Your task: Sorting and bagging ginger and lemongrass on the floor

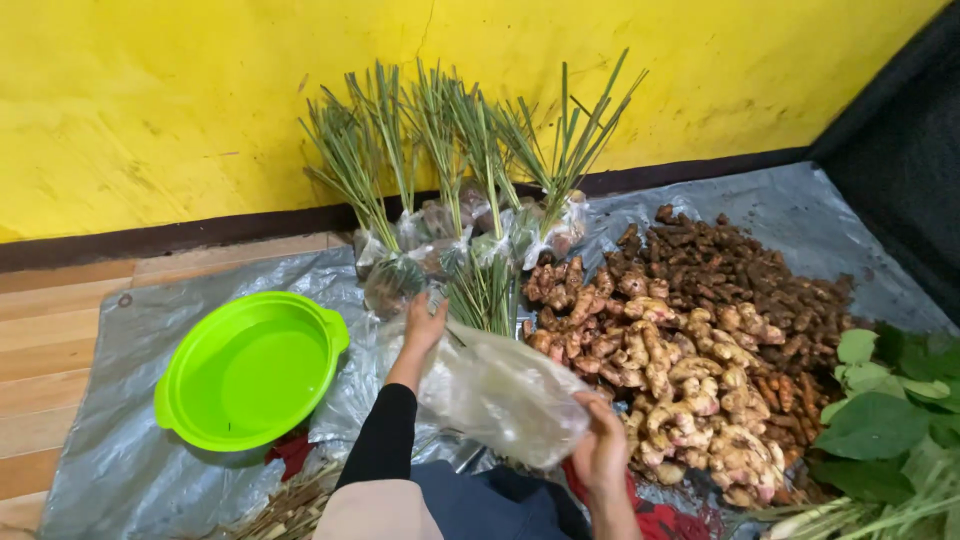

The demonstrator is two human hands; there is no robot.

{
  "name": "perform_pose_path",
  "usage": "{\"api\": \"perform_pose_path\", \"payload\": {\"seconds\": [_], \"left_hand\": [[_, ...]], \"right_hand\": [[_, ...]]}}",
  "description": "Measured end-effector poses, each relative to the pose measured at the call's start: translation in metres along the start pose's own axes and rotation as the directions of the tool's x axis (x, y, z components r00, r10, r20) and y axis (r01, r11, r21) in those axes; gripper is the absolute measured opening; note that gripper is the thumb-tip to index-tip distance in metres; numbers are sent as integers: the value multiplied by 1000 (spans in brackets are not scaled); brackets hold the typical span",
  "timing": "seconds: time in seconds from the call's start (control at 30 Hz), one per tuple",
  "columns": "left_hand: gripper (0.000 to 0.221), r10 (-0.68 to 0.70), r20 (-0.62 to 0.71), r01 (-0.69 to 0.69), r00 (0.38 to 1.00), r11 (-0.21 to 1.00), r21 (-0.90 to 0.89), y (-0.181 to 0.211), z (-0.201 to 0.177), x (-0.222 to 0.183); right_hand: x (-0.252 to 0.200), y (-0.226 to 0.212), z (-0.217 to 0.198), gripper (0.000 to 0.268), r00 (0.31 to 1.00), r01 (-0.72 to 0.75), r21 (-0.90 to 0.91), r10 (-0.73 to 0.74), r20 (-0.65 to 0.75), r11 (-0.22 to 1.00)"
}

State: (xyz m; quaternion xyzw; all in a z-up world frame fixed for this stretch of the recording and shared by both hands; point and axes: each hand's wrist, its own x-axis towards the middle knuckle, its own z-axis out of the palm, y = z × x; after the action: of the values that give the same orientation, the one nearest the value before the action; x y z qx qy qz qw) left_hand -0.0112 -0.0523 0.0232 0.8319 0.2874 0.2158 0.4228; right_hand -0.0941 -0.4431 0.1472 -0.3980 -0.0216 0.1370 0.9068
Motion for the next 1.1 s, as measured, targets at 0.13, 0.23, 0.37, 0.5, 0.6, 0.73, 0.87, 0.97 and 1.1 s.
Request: {"api": "perform_pose_path", "payload": {"seconds": [0.13,0.23,0.37,0.5,0.6,0.73,0.87,0.97,1.1], "left_hand": [[76,-241,541,268,806,963,29,202,-76,-99],[74,-43,791,167,610,983,-75,219,-41,-132],[81,96,873,244,478,940,-237,219,22,-190],[94,-33,891,159,454,986,-44,263,17,-260],[28,39,816,116,576,985,-129,261,39,-308],[14,6,767,275,642,932,-238,235,84,-353],[67,325,675,292,663,718,-632,207,97,-377],[72,403,673,187,620,757,-626,208,85,-372],[49,259,699,95,666,900,-425,223,70,-379]], "right_hand": [[9,-31,-91,20,970,69,245,-8,-243,967],[-5,-53,-142,17,935,103,358,32,-353,928],[-31,-66,-195,9,927,94,304,28,-375,948],[-68,-77,-200,23,831,-197,-5,165,-531,980],[-95,-73,-219,30,803,-52,-938,-544,-244,343],[-148,-96,-133,21,766,160,-945,-639,-64,287],[-162,-77,-116,36,928,8,-883,-332,-168,470],[-154,-66,-130,30,941,-64,-798,-229,-248,599],[-134,-32,-195,17,867,39,-724,-384,-319,689]]}}
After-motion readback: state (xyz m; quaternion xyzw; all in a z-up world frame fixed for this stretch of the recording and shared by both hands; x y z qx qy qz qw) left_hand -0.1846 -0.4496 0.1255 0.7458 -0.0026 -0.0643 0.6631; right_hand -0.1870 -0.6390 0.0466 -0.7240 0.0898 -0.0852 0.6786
